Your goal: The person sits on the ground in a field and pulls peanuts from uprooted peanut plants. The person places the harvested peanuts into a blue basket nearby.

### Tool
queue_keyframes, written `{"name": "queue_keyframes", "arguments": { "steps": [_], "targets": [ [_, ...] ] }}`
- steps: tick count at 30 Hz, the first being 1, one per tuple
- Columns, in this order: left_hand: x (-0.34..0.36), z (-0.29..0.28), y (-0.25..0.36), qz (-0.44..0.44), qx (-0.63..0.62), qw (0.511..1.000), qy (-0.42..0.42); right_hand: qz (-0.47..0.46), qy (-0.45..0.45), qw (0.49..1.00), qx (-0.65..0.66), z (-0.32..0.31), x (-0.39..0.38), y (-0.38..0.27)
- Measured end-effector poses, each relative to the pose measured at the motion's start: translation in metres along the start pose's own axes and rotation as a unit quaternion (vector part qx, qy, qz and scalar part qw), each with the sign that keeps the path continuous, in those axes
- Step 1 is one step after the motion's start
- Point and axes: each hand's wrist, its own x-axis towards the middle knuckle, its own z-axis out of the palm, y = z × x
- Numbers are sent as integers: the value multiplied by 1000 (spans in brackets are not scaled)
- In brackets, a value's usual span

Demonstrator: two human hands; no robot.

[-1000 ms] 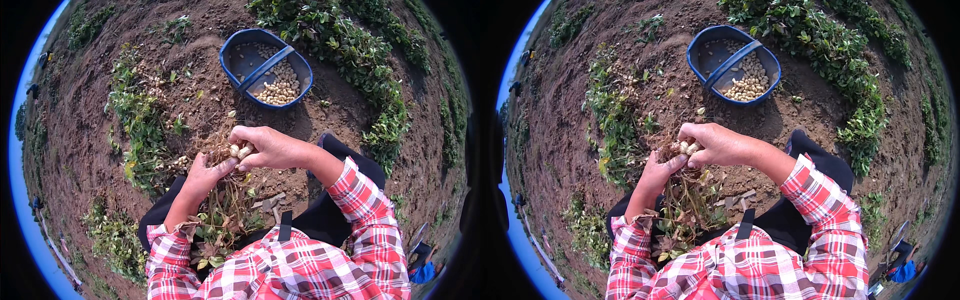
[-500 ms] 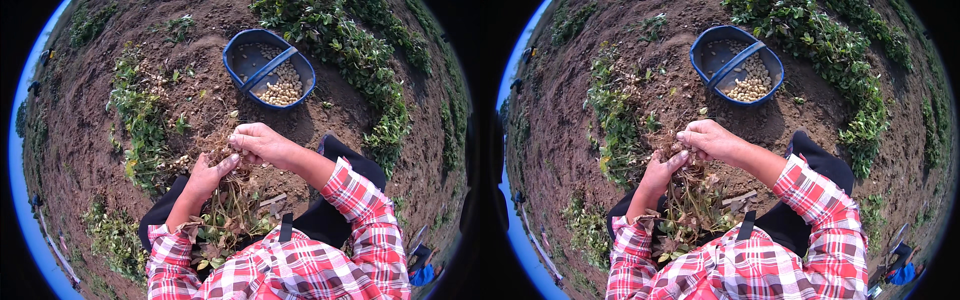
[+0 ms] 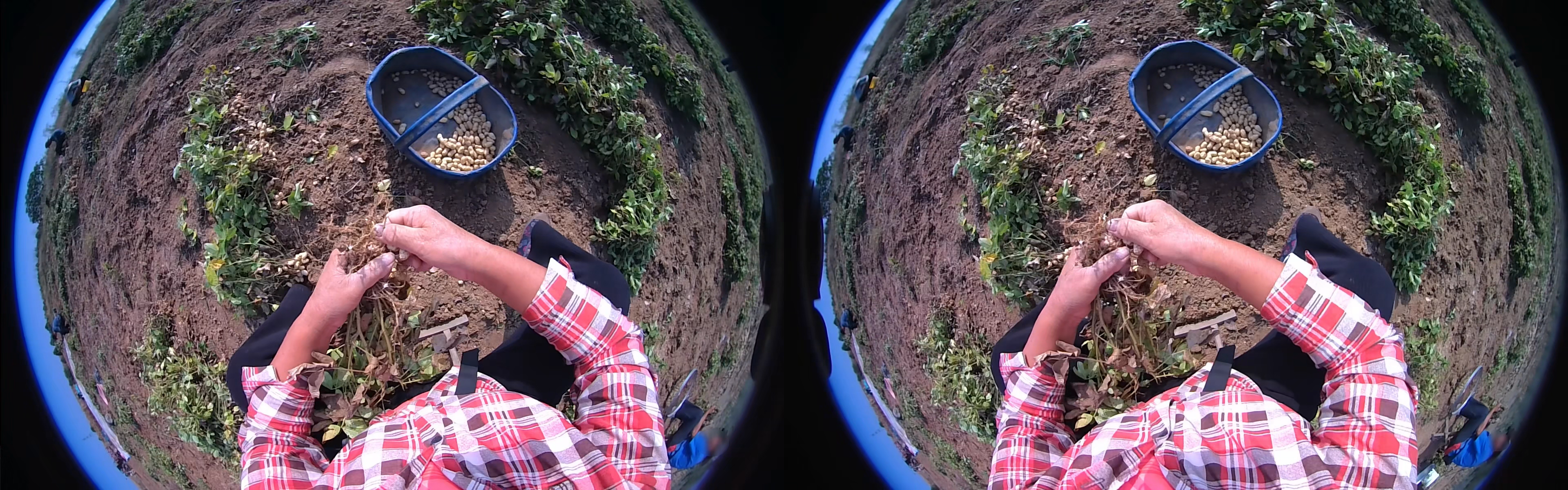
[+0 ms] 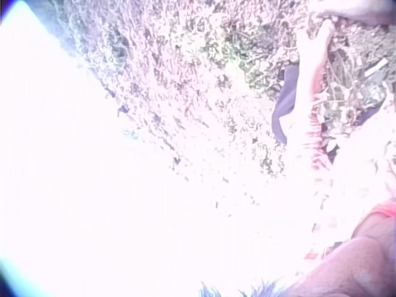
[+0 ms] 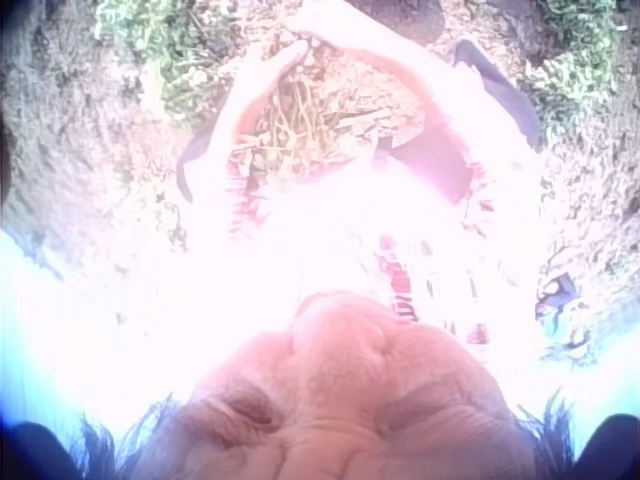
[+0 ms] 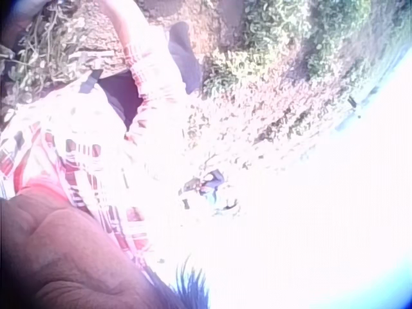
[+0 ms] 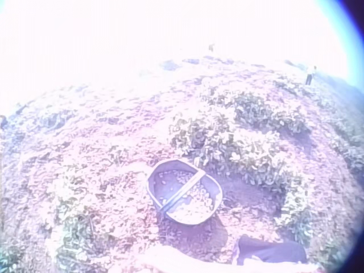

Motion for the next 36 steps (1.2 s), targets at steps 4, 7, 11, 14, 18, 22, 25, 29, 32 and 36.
{"name": "queue_keyframes", "arguments": {
  "steps": [4, 7, 11, 14, 18, 22, 25, 29, 32, 36],
  "targets": [
    [0, 1, 0, 6, 7, 1000, 4, 22, 7, 1000, 21, 4, -1, -2],
    [1, 1, -5, 15, 4, 1000, 6, 13, 21, 1000, -11, 5, 0, 1],
    [2, 1, -6, 8, -1, 1000, 1, 11, 13, 1000, -11, 3, 2, 4],
    [2, 1, -5, 12, 1, 1000, -2, 22, 7, 1000, 4, 1, 2, 4],
    [3, 1, -3, 23, -2, 1000, -8, 31, 15, 999, 4, 4, -1, -1],
    [4, 1, -5, 33, -10, 999, -13, 12, 41, 997, -69, 5, 3, 3],
    [7, -1, -13, 24, -8, 1000, -3, -145, 116, 954, -235, 6, 5, 13],
    [2, 10, -10, 24, -44, 998, 30, -124, 139, 955, -231, 6, 10, 3],
    [5, 11, -12, 47, -28, 998, 40, -77, 151, 968, -183, 5, 15, -1],
    [7, 10, -14, 55, -30, 996, 68, -203, 205, 888, -357, 7, 25, -6]
  ]
}}
